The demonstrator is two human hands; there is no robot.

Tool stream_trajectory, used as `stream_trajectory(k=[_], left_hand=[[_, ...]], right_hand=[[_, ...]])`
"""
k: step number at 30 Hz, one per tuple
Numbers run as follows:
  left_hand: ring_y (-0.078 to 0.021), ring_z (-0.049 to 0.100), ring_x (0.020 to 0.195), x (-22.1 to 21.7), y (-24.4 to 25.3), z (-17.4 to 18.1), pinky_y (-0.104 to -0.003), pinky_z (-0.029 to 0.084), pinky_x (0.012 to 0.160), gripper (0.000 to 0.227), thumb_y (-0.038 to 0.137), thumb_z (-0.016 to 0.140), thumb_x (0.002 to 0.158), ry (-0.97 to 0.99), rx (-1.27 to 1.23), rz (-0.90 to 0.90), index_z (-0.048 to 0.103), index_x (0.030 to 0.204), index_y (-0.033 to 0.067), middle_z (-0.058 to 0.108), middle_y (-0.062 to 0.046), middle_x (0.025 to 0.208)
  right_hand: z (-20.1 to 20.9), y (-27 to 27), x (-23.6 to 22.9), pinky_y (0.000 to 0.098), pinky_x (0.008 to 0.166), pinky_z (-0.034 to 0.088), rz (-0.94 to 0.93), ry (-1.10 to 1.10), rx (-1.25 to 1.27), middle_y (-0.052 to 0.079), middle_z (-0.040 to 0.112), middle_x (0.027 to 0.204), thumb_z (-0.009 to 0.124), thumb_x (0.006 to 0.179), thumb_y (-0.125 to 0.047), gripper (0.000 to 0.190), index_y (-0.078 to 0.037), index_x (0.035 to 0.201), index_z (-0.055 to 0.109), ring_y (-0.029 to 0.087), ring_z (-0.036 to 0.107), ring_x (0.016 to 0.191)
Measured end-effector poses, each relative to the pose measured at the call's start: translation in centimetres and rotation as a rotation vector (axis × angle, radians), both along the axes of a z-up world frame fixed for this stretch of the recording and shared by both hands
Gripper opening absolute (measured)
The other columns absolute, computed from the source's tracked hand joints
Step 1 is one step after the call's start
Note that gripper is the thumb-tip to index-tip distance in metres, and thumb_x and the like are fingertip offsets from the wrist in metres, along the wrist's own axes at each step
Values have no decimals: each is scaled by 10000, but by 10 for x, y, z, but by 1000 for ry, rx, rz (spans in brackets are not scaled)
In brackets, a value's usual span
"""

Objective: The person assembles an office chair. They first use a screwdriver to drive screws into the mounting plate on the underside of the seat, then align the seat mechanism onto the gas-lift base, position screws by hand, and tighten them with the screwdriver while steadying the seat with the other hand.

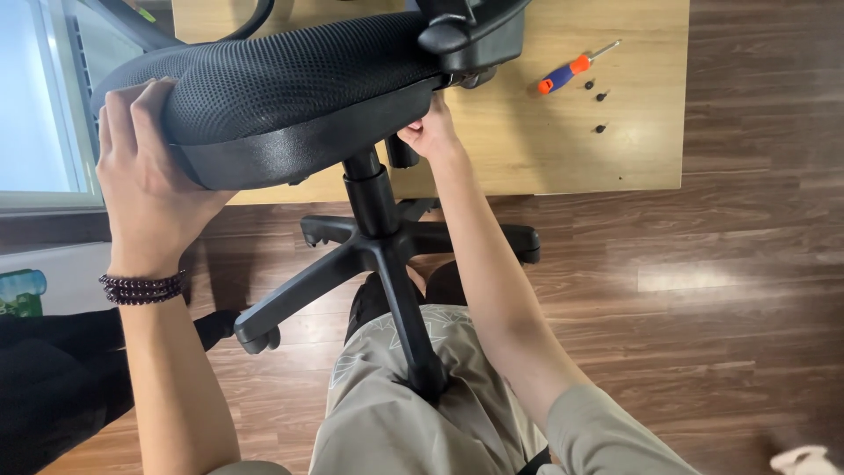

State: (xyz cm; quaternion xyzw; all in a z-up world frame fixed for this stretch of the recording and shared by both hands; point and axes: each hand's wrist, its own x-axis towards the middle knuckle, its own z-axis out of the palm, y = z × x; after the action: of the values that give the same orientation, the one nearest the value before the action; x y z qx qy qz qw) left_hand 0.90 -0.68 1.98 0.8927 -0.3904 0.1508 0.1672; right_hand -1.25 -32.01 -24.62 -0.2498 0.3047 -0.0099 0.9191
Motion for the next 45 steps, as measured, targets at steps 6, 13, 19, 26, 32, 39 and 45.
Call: stream_trajectory(k=[6, 13, 19, 26, 32, 39, 45], left_hand=[[-389, 565, 1183, 0, -2, 2, -486, 552, 924, 865, 252, 984, 780, 29, 2, 12, 436, 1396, -11, 485, -202, 1203], [-351, 581, 1197, 2, 9, -10, -463, 564, 993, 900, 226, 974, 722, 29, 73, 70, 449, 1416, -4, 498, -186, 1247], [-364, 588, 1129, 0, 4, -3, -458, 548, 969, 819, 237, 977, 828, -29, 67, 38, 449, 1401, -13, 498, -198, 1223], [-358, 598, 1118, -1, 14, -13, -422, 568, 919, 771, 239, 948, 906, 106, 55, 115, 451, 1450, 12, 525, -215, 1301], [-370, 606, 1222, 0, 4, -2, -436, 567, 988, 845, 128, 936, 760, 1, 109, 60, 428, 1423, -2, 528, -196, 1322], [-381, 597, 1205, 1, 8, -3, -446, 548, 956, 855, 177, 974, 788, 94, 65, 98, 433, 1421, -20, 524, -235, 1312], [-357, 576, 1200, 3, 11, -7, -450, 533, 987, 833, 220, 1000, 814, -18, 37, 25, 454, 1402, -3, 512, -190, 1309]], right_hand=[[-32, -10, -7, 259, 344, 224, 41, 94, -31, -25, 365, 579, 321, 1139, -267, 290, -103, 952, 471, 103, 354, 414], [-39, -35, -45, 234, 384, 310, 46, 280, -397, 5, 526, 720, 331, 1111, -429, 467, -70, 1144, 629, 87, 439, 488], [-114, -151, -85, 347, 605, 497, -218, 525, -1063, 56, 644, 905, 620, 991, -360, 314, -101, 1148, 540, 187, 621, 705], [-107, -223, -65, 486, 928, 511, 50, 972, -1371, 214, 625, 1088, 633, 942, -644, 763, -10, 1243, 335, 398, 629, 1049], [-85, -230, -63, 432, 653, 646, 44, 897, -1095, 167, 713, 1011, 688, 895, -465, 615, 10, 1184, 426, 306, 767, 796], [-80, -219, -123, 393, 635, 676, 129, 313, -772, 169, 670, 1023, 593, 996, -245, 371, 41, 1183, 447, 287, 764, 784], [-24, -152, -194, 361, 861, 628, 394, 263, -730, 138, 686, 1194, 528, 1053, -188, 369, -4, 1357, 426, 247, 735, 1058]])
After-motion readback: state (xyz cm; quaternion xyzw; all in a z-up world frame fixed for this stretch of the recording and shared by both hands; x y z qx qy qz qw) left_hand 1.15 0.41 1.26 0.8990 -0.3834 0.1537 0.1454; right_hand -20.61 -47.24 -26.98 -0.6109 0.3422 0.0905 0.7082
